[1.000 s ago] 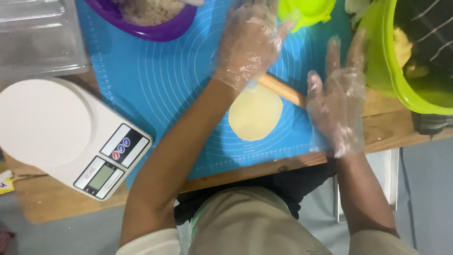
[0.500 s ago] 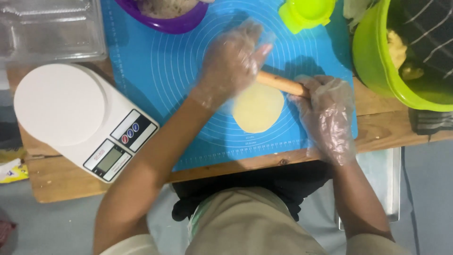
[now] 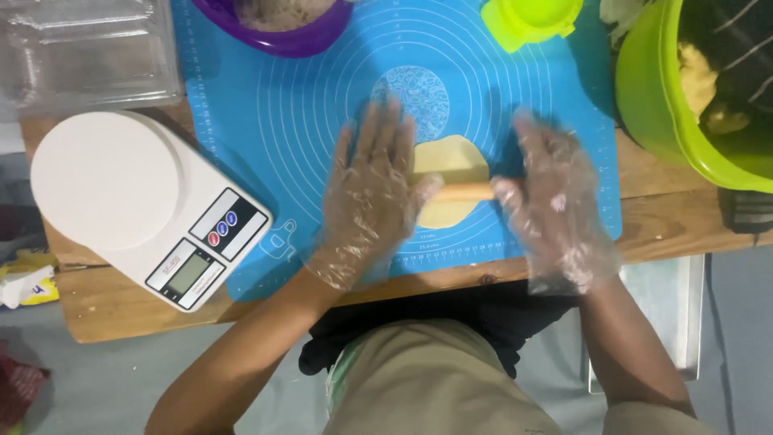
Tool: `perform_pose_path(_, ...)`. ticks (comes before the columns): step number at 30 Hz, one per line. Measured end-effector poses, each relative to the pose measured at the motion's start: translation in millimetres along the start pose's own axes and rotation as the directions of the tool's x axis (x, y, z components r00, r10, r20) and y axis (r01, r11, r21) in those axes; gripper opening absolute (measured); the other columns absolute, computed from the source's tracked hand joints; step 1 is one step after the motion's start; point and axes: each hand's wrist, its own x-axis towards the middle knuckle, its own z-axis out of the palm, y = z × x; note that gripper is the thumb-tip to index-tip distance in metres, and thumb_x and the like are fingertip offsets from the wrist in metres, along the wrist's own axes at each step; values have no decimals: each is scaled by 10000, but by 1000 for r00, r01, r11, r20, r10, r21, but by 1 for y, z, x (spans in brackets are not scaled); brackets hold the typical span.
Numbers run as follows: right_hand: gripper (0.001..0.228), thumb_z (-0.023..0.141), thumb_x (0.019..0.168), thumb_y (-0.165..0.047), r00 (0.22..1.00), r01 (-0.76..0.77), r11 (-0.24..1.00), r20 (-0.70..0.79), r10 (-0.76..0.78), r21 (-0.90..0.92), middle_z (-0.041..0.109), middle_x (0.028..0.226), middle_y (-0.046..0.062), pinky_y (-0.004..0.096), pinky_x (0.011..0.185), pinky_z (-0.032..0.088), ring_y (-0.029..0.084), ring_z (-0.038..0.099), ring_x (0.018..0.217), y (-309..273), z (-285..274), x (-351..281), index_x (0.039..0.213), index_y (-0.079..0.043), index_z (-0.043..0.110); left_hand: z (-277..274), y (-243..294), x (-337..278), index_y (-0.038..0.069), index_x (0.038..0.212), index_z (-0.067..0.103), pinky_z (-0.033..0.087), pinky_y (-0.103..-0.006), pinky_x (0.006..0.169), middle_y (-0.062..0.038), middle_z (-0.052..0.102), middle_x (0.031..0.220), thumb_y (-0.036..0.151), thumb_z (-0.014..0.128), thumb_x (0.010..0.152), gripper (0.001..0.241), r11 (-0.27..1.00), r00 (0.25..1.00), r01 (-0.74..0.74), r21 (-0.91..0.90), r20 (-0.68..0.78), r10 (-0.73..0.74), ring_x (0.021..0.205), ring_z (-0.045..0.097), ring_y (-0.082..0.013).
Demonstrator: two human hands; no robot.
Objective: Rolling out small pieces of dough with a rolling pin and filling them with a shredded mixture using a mold.
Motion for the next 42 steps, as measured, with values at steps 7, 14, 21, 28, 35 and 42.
perform_pose_path(7,805,339,1042,-448,895,-375,915,314,316,147,-148,1723,148,623,1348,-74,376,-155,1607,22,39,10,1695,-154,-28,-13,-12,28,8,1628,33,99,-493,1297,-211,-67,1672,637,154,1118,819,997,989,35,75,138,-45,1573,3,-350)
perform_pose_path(14,965,-42,997,-754,842,-470,880,335,422,72,-299,1677,180,763,1332,-114,388,-285,1573,25,45,30,1773,-181,-73,-11,-30,54,-3,1638,55,154,-491,1313,-216,-33,1677,587,282,1171,785,997,994,58,-57,96,-52,1576,10,-350)
perform_pose_path(21,868,76,1147,-694,831,-475,872,385,401,117,-348,1666,123,807,1321,-114,354,-340,1543,23,29,53,1817,-163,-72,-16,-40,73,-5,1630,72,139,-488,1307,-223,12,1683,552,267,1162,753,987,991,81,-141,120,-64,1578,39,-364)
perform_pose_path(28,673,258,1244,-379,675,-631,766,575,463,124,-220,1620,285,716,1236,-132,457,-155,1563,10,6,96,1639,41,-90,-10,-48,88,28,1626,96,217,-393,1335,-173,148,1710,520,467,1237,729,984,997,71,-161,-9,-74,1603,168,-321)
perform_pose_path(35,660,325,1303,-355,682,-665,738,492,541,111,-174,1626,266,528,1362,-43,407,-181,1522,20,23,105,1645,80,-35,14,-55,104,25,1582,207,599,-338,1071,-185,423,1629,572,590,1183,778,976,970,65,-206,-215,-110,1411,629,-326)
perform_pose_path(42,662,471,1289,-275,776,-623,761,268,571,182,28,1616,412,512,1333,40,500,21,1553,50,67,85,1563,177,73,34,-57,116,-22,1556,311,628,-258,674,-209,479,1569,682,545,1160,840,995,953,91,44,-295,-74,988,776,-205)
